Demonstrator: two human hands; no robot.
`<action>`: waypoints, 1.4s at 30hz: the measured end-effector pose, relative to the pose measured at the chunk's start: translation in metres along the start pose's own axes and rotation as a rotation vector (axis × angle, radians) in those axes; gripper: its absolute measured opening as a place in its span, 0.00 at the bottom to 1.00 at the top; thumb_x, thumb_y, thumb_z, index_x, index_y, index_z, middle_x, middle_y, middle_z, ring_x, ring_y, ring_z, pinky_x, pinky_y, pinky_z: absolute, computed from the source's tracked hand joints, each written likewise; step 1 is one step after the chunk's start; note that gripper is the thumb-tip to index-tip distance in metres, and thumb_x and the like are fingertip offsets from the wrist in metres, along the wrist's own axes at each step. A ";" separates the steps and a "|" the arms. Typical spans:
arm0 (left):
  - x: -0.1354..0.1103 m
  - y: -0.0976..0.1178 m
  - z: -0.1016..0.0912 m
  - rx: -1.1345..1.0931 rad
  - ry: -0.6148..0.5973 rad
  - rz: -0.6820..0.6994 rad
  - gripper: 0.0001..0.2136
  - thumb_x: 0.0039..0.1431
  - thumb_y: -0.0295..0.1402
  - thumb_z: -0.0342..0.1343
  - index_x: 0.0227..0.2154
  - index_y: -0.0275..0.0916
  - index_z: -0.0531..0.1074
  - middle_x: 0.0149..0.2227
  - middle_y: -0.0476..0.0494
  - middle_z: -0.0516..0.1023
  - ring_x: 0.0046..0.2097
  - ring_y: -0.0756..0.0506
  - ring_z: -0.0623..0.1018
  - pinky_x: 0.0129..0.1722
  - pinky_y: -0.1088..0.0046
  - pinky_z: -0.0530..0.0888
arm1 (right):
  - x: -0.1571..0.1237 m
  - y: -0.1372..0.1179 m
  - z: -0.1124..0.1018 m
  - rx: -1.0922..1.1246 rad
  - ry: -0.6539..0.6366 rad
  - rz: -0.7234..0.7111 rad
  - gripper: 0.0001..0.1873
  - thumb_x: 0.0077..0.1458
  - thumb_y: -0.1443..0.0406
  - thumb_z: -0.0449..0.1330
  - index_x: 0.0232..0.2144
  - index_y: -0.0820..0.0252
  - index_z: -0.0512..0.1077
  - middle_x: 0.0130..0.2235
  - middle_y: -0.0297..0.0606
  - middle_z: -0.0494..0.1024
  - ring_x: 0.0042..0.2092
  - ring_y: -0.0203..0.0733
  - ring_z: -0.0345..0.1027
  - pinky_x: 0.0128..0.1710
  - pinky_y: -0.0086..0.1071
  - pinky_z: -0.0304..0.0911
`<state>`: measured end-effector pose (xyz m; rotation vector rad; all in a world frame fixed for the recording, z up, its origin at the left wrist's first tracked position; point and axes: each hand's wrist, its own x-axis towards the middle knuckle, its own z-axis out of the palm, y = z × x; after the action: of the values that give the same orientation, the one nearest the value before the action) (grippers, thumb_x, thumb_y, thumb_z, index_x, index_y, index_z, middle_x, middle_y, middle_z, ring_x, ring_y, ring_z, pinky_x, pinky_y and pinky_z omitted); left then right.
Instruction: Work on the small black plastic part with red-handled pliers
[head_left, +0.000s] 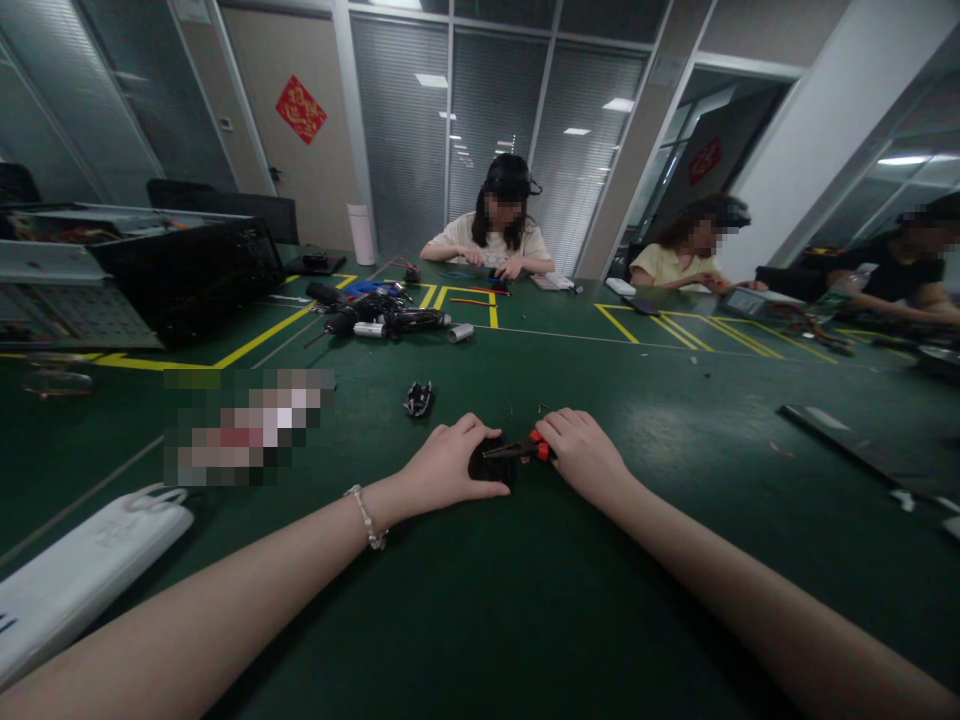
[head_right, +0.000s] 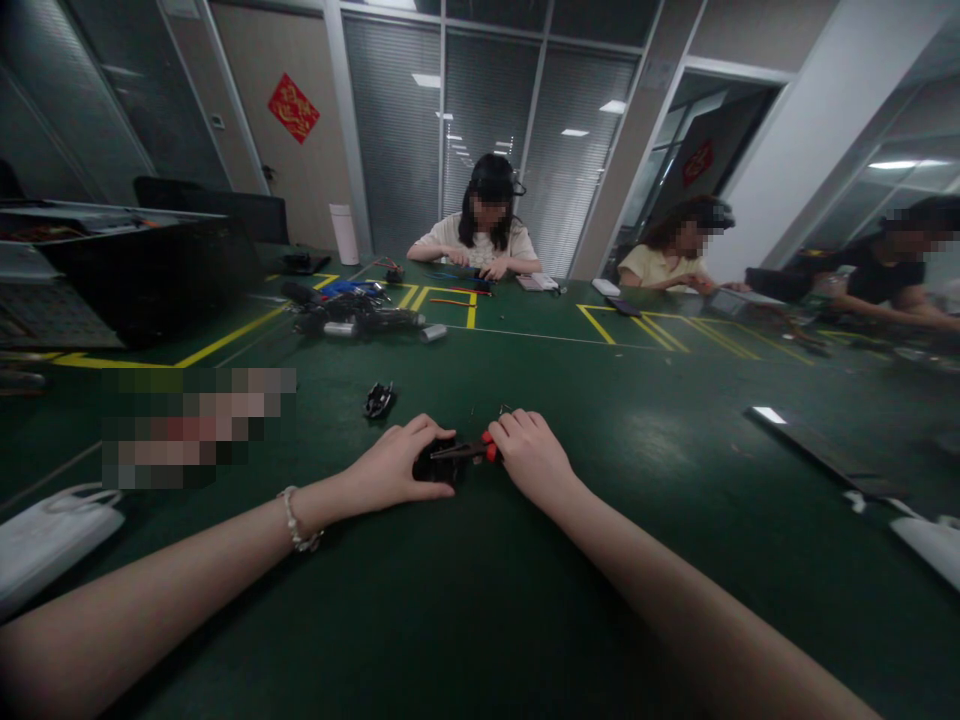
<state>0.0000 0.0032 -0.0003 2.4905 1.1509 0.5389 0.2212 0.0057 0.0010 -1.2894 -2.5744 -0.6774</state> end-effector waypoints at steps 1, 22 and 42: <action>0.000 0.001 0.000 0.002 0.001 0.000 0.31 0.43 0.53 0.54 0.49 0.43 0.59 0.45 0.44 0.63 0.42 0.41 0.69 0.41 0.64 0.65 | 0.000 0.000 0.000 0.000 0.002 -0.002 0.11 0.45 0.74 0.53 0.34 0.63 0.67 0.36 0.42 0.71 0.38 0.44 0.61 0.38 0.35 0.54; 0.000 -0.002 0.001 -0.029 0.018 -0.014 0.30 0.44 0.50 0.54 0.49 0.42 0.59 0.44 0.44 0.63 0.42 0.41 0.69 0.41 0.64 0.66 | 0.001 -0.002 -0.002 -0.024 -0.020 0.024 0.12 0.45 0.73 0.54 0.35 0.64 0.67 0.37 0.43 0.71 0.40 0.45 0.62 0.39 0.36 0.55; 0.001 -0.001 0.000 -0.001 0.011 0.000 0.30 0.44 0.51 0.54 0.50 0.43 0.59 0.45 0.44 0.63 0.42 0.42 0.69 0.42 0.64 0.65 | 0.001 -0.002 -0.002 -0.033 -0.014 0.031 0.12 0.44 0.73 0.54 0.34 0.63 0.67 0.35 0.41 0.71 0.39 0.44 0.61 0.38 0.35 0.53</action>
<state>0.0002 0.0041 -0.0008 2.4894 1.1549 0.5538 0.2183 0.0048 0.0022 -1.3459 -2.5596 -0.7108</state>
